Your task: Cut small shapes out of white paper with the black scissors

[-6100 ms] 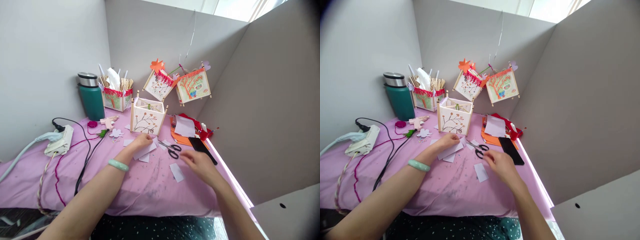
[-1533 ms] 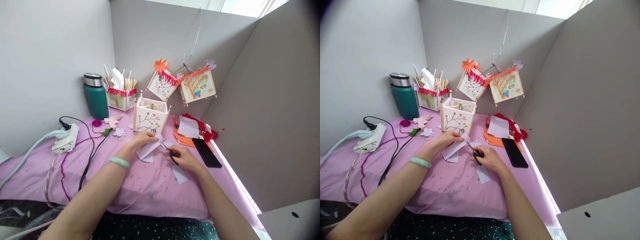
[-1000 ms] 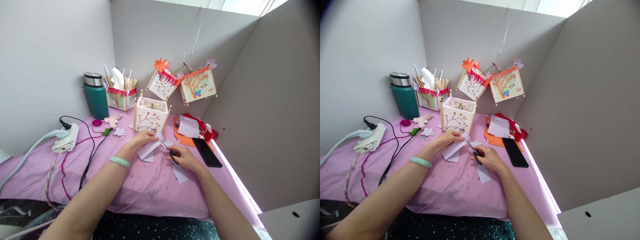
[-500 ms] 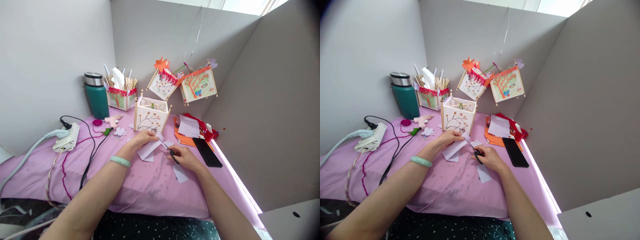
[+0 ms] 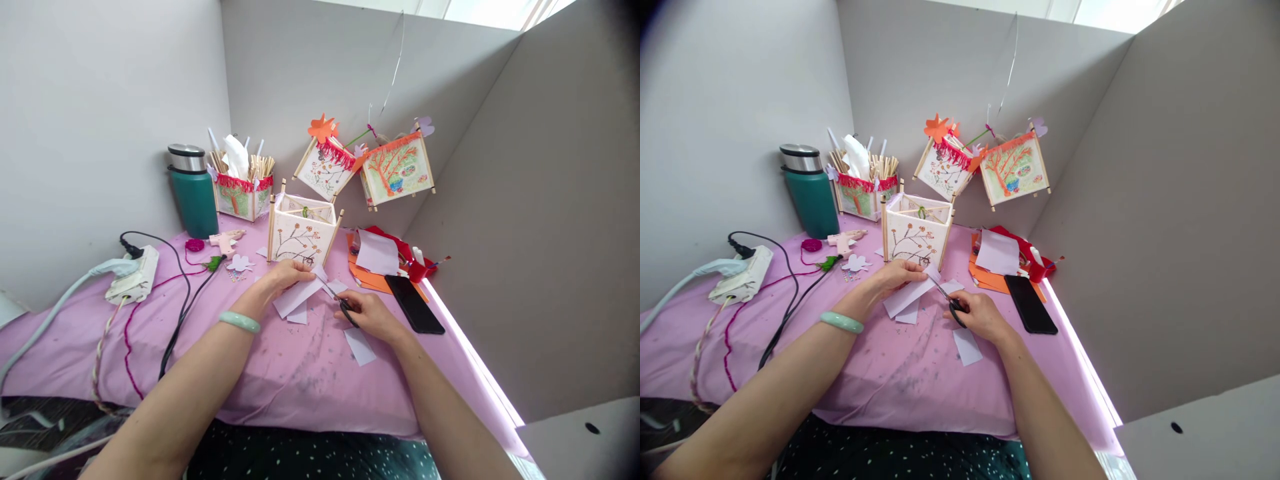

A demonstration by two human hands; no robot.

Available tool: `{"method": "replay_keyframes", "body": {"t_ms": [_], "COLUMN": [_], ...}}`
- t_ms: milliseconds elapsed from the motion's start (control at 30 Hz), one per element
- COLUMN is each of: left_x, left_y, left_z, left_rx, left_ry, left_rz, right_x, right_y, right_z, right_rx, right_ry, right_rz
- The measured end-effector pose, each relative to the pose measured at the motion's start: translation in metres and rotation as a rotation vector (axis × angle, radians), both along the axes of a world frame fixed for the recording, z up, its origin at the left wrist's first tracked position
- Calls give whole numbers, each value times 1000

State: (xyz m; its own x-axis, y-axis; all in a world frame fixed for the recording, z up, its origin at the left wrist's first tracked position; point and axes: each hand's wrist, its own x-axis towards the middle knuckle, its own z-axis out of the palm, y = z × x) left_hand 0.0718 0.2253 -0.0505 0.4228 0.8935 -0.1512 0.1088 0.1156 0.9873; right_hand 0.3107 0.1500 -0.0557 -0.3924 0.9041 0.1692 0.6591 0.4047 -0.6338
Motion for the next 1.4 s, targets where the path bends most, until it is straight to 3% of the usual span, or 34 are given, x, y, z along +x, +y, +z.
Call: {"method": "replay_keyframes", "body": {"t_ms": [500, 1200, 1400], "left_x": [7, 7, 9], "left_y": [2, 0, -2], "left_z": [-7, 0, -1], "left_rx": [-53, -92, -97], "left_ry": [-36, -36, -71], "left_rz": [-25, 29, -15], "right_x": [-2, -3, -4], "right_y": [1, 2, 0], "right_z": [-2, -3, -1], "right_rx": [49, 80, 94], "right_ry": [-51, -64, -85], "right_rz": [-7, -23, -7]}}
